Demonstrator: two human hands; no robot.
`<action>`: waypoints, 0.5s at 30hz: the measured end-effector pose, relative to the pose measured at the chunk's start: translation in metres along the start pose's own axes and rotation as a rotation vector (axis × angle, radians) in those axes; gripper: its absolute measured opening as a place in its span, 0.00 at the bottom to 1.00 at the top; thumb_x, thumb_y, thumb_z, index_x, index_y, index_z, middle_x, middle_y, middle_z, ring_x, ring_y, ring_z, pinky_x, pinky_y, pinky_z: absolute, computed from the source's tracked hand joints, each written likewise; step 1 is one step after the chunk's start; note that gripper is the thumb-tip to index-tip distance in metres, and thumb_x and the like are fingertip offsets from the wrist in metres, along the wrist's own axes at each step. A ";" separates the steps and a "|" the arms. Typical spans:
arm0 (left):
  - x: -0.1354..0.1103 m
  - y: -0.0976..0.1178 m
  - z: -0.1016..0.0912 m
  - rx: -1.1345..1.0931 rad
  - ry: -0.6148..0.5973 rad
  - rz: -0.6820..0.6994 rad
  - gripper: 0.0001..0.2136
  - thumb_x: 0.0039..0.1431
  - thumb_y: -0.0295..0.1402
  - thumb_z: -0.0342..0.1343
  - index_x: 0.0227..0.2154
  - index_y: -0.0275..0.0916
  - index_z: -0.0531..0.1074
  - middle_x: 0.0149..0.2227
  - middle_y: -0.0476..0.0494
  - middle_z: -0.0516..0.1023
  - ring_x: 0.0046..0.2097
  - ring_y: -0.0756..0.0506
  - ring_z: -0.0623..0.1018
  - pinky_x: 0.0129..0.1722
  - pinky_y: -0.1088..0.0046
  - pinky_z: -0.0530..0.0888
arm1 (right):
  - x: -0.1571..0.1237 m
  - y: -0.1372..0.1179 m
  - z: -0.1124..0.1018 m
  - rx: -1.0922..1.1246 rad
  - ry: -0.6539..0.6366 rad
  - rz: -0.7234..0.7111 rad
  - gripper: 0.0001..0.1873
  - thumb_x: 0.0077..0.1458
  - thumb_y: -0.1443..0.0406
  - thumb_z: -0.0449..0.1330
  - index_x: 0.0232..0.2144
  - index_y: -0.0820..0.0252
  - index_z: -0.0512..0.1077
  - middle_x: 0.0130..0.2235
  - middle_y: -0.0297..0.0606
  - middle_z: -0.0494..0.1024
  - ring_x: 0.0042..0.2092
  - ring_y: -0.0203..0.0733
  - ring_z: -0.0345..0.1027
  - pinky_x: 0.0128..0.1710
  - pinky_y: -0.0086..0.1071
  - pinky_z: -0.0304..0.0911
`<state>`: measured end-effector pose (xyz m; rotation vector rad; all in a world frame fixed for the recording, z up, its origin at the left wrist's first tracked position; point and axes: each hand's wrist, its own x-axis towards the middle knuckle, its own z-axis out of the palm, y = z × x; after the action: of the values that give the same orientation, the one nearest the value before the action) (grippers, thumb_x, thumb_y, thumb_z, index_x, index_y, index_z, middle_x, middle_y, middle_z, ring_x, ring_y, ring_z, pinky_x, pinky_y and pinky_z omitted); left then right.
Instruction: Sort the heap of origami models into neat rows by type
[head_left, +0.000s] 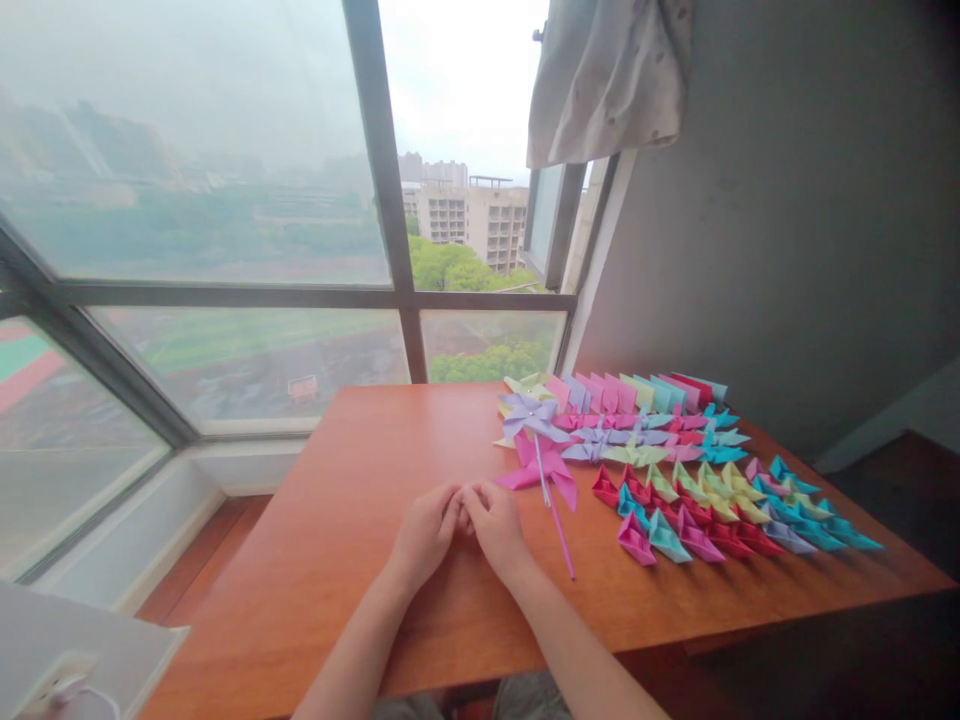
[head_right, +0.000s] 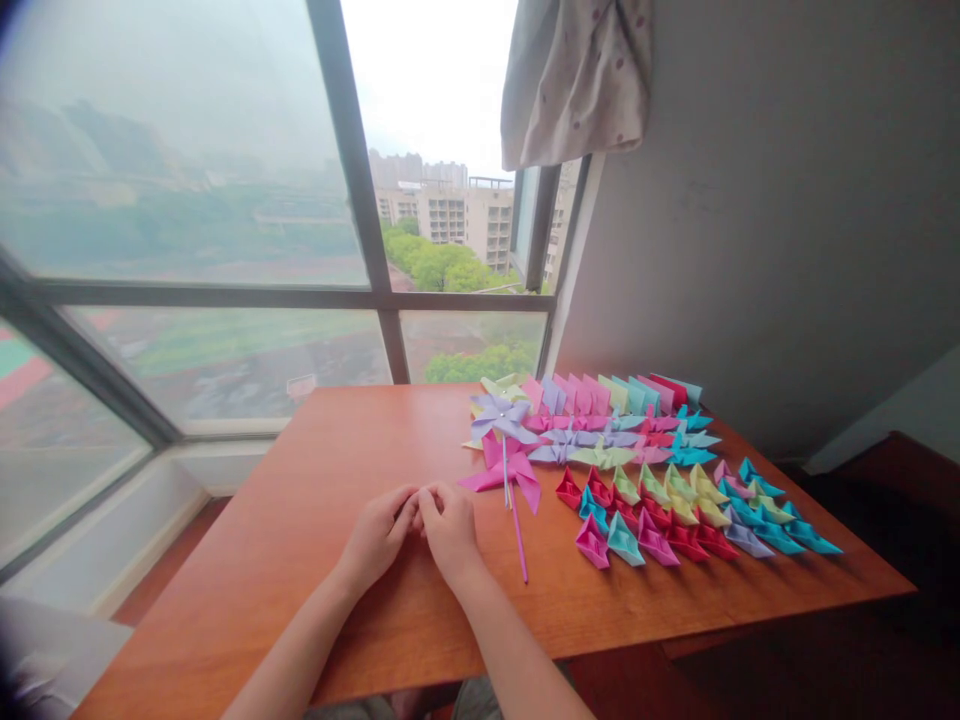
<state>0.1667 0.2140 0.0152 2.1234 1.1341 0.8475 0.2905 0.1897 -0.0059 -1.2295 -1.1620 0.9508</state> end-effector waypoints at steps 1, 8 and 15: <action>0.000 0.000 0.000 0.007 0.003 0.001 0.14 0.64 0.36 0.45 0.22 0.41 0.67 0.23 0.48 0.74 0.26 0.47 0.72 0.29 0.74 0.66 | 0.000 0.000 0.000 0.005 0.000 0.005 0.15 0.58 0.56 0.53 0.23 0.57 0.69 0.20 0.30 0.70 0.23 0.36 0.65 0.24 0.28 0.60; 0.000 0.001 0.000 0.034 0.014 -0.003 0.13 0.62 0.35 0.45 0.22 0.42 0.66 0.22 0.47 0.73 0.25 0.46 0.72 0.28 0.73 0.66 | 0.001 0.000 0.000 -0.005 0.003 -0.005 0.16 0.57 0.55 0.54 0.23 0.58 0.70 0.20 0.31 0.71 0.23 0.36 0.65 0.25 0.28 0.61; 0.001 0.000 0.001 0.016 0.032 -0.025 0.13 0.61 0.36 0.46 0.23 0.42 0.67 0.23 0.47 0.74 0.25 0.46 0.72 0.29 0.73 0.65 | 0.002 0.000 0.000 -0.023 0.003 -0.010 0.16 0.58 0.56 0.54 0.24 0.58 0.71 0.20 0.31 0.71 0.23 0.36 0.66 0.26 0.28 0.61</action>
<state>0.1675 0.2146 0.0149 2.1110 1.1856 0.8666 0.2911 0.1912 -0.0054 -1.2421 -1.1786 0.9305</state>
